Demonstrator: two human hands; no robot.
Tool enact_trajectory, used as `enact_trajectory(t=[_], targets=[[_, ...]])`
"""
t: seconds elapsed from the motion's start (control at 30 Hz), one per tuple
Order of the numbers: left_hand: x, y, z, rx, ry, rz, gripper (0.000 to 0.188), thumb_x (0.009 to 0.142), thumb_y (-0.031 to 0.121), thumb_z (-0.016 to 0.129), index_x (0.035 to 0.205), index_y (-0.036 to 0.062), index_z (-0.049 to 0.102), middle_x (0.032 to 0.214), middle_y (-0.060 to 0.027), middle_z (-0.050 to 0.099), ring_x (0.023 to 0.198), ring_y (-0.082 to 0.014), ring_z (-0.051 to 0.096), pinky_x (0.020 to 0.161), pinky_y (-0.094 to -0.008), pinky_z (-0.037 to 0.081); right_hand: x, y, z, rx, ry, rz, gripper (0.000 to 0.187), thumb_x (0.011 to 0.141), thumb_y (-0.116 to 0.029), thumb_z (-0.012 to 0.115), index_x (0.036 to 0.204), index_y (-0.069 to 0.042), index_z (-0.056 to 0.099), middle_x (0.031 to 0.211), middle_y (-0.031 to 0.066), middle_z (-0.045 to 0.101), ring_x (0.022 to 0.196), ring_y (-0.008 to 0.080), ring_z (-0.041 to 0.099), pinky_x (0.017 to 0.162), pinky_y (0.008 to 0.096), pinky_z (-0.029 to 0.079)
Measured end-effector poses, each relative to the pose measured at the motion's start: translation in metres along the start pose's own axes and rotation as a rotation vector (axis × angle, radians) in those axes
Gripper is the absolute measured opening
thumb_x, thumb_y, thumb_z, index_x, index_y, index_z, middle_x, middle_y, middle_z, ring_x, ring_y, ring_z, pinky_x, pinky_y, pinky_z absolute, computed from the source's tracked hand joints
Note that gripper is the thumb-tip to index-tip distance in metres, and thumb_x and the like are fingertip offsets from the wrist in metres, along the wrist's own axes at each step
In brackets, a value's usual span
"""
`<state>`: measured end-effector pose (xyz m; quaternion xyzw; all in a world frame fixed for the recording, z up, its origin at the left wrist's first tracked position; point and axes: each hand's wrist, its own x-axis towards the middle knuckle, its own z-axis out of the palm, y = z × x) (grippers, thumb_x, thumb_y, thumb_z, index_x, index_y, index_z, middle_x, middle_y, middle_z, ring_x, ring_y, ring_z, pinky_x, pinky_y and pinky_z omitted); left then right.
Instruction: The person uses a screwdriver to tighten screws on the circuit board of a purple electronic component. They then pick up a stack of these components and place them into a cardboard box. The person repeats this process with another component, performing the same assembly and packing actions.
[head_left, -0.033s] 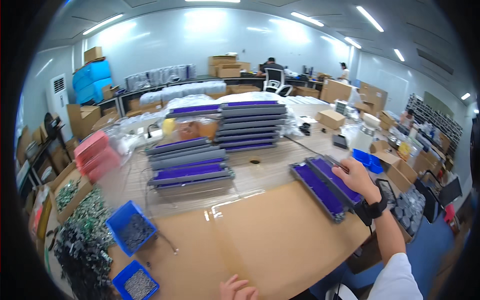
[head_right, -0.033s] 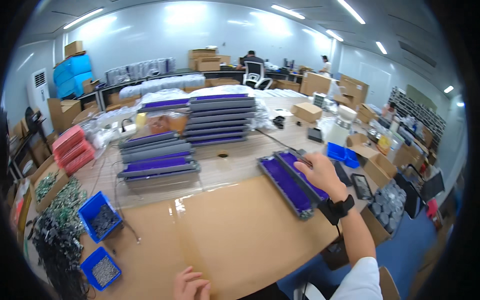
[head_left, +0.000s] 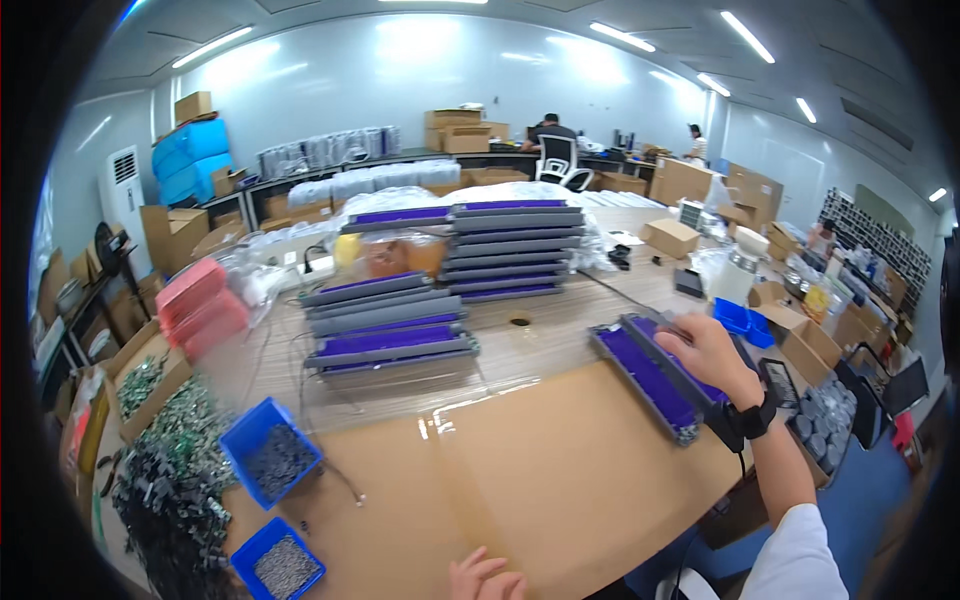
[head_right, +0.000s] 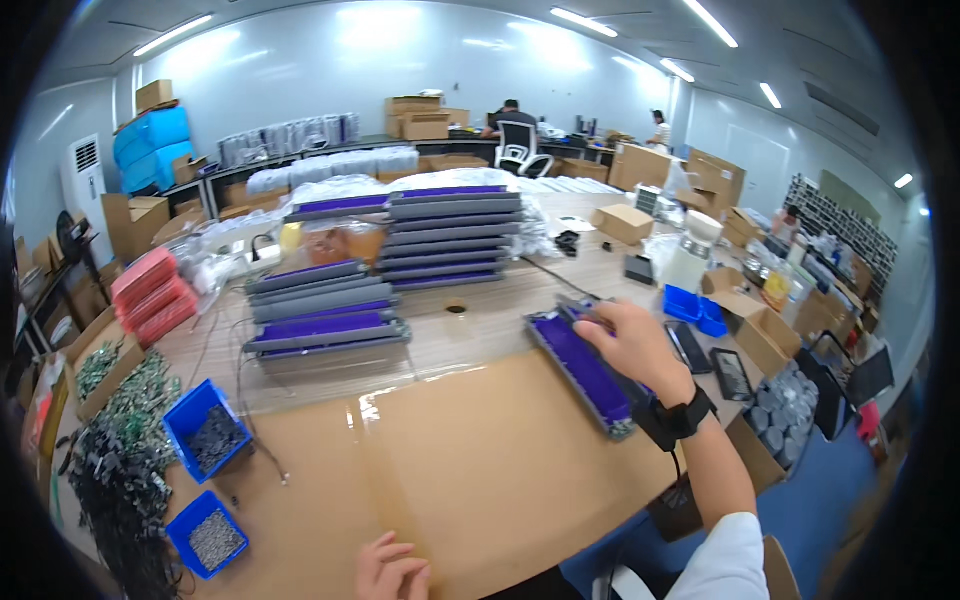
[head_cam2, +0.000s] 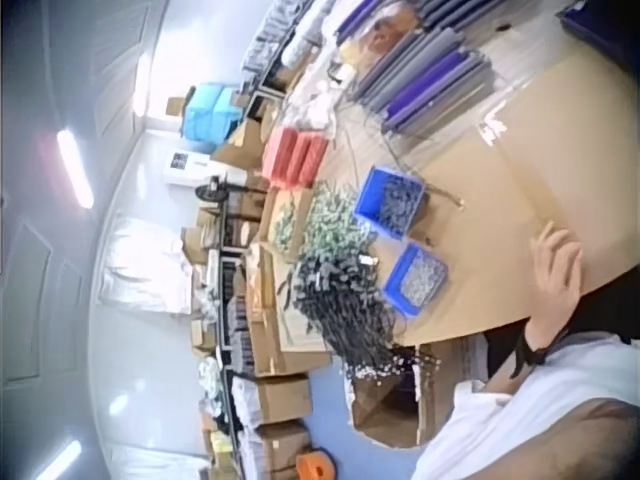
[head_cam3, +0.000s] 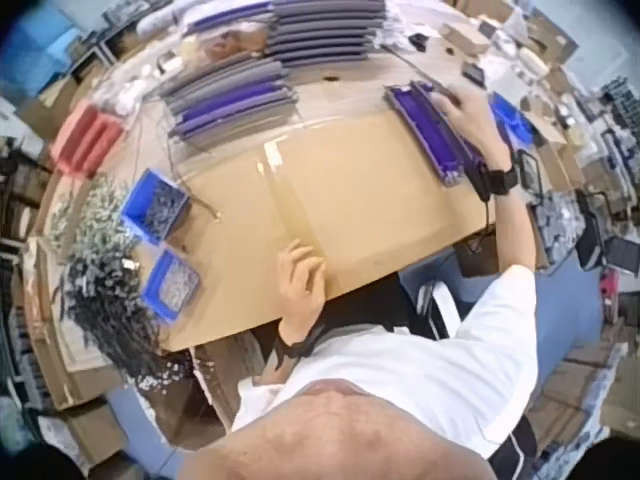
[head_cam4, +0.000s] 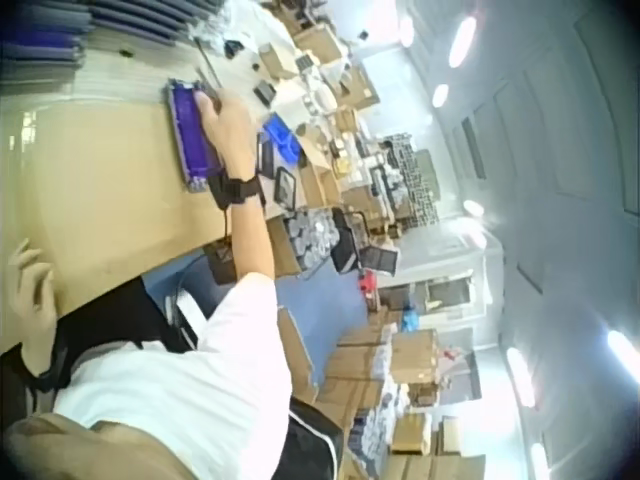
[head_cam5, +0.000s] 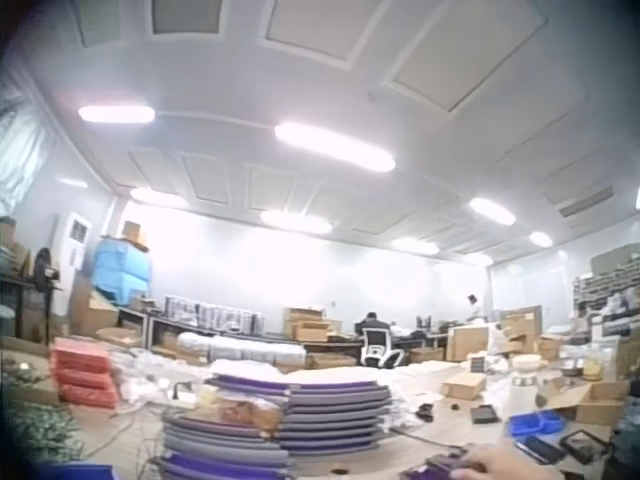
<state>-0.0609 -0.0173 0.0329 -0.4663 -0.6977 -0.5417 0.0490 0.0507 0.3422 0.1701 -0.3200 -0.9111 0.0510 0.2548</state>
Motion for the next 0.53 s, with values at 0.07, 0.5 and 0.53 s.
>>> enact_trajectory(t=[0.07,0.5,0.53], targets=[[-0.002,-0.003,0.0,-0.018,0.006,0.025,0.016,0.078,-0.004,0.067,0.091,0.0029,0.063,0.105,-0.0166,0.059,0.11,-0.0399,0.055,0.092,-0.0474,0.044,0.018,-0.051,0.021,0.083,-0.014,-0.238,0.026,0.085,-0.028,0.071,0.094,-0.005,0.067,0.087,0.015,0.061,0.077,0.0363,0.062,0.07,0.0458,0.048],[-0.012,-0.011,-0.033,-0.023,-0.145,0.05,0.02,0.078,0.0,0.07,0.096,0.0066,0.065,0.11,-0.0127,0.06,0.119,-0.0365,0.054,0.105,-0.0576,0.035,0.139,-0.17,0.178,-0.021,-0.133,-0.417,0.04,0.079,-0.025,0.077,0.113,-0.01,0.062,0.115,0.0136,0.056,0.092,0.0352,0.066,0.076,0.0462,0.052],[-0.009,-0.014,-0.038,-0.007,-0.142,0.048,0.02,0.078,0.0,0.07,0.096,0.0066,0.065,0.11,-0.0127,0.06,0.119,-0.0365,0.054,0.105,-0.0576,0.035,0.149,-0.174,0.182,0.003,-0.114,-0.422,0.041,0.079,-0.025,0.077,0.114,-0.01,0.062,0.116,0.0135,0.056,0.093,0.0352,0.066,0.076,0.0461,0.053]])
